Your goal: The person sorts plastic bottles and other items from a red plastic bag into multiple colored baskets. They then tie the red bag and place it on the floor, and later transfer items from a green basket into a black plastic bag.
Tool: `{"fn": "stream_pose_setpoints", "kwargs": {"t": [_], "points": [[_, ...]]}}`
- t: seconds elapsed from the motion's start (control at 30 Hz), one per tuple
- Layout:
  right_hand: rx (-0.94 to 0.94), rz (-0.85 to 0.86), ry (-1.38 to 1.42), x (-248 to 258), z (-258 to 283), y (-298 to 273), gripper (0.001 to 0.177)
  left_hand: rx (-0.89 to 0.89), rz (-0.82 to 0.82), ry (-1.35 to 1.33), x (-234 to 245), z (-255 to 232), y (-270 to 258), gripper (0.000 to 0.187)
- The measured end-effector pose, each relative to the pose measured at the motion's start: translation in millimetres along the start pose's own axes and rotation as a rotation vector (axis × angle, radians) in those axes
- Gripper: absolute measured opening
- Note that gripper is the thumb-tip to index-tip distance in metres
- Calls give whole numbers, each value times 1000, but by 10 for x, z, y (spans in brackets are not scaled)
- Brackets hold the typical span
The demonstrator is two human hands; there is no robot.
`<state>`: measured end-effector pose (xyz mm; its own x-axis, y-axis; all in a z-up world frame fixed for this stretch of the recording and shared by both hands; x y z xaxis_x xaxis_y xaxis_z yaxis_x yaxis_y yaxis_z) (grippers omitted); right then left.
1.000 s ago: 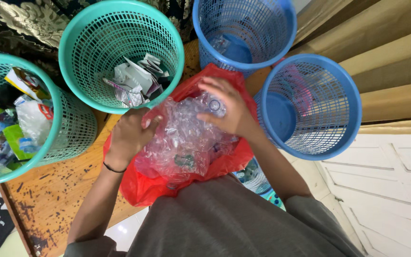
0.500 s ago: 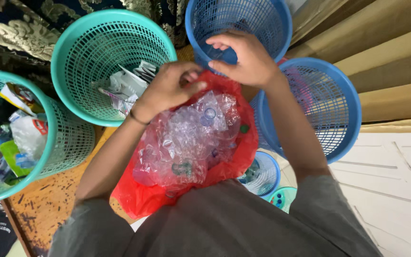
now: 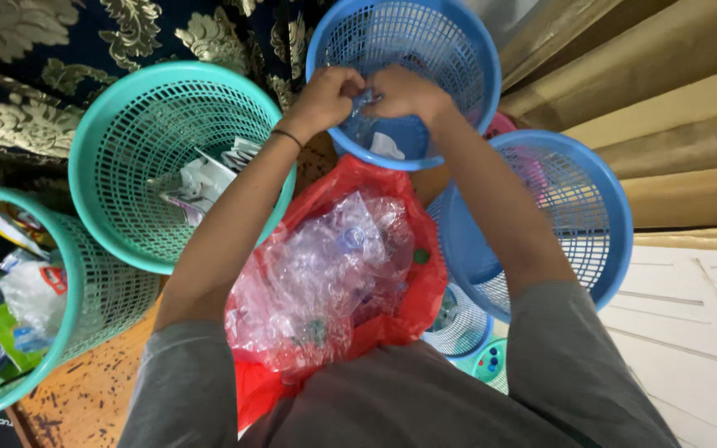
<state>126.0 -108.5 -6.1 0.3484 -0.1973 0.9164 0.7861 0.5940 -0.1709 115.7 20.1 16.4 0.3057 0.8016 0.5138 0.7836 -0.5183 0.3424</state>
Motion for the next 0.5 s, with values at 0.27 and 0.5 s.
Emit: {"fn": "stream_pose_setpoints", "kwargs": {"t": [0.27,0.5], "points": [[-292,203,-165,-866,-733,567,47,89,71,128,-286,433,313,21],[-399,355,-3,-1936,-1474,797,35,223,234,383,-425,295,190,21]]}}
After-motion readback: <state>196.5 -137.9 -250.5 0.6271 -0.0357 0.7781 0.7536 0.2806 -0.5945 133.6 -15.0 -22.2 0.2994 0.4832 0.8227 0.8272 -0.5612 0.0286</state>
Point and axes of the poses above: each hand's wrist, its own y-axis towards the middle knuckle, its own x-axis out of the back of the hand, z = x × y, the point moved 8 cm from there along y, towards the middle knuckle, and after that the axes turned 5 degrees about -x, right-handed, at the moved point
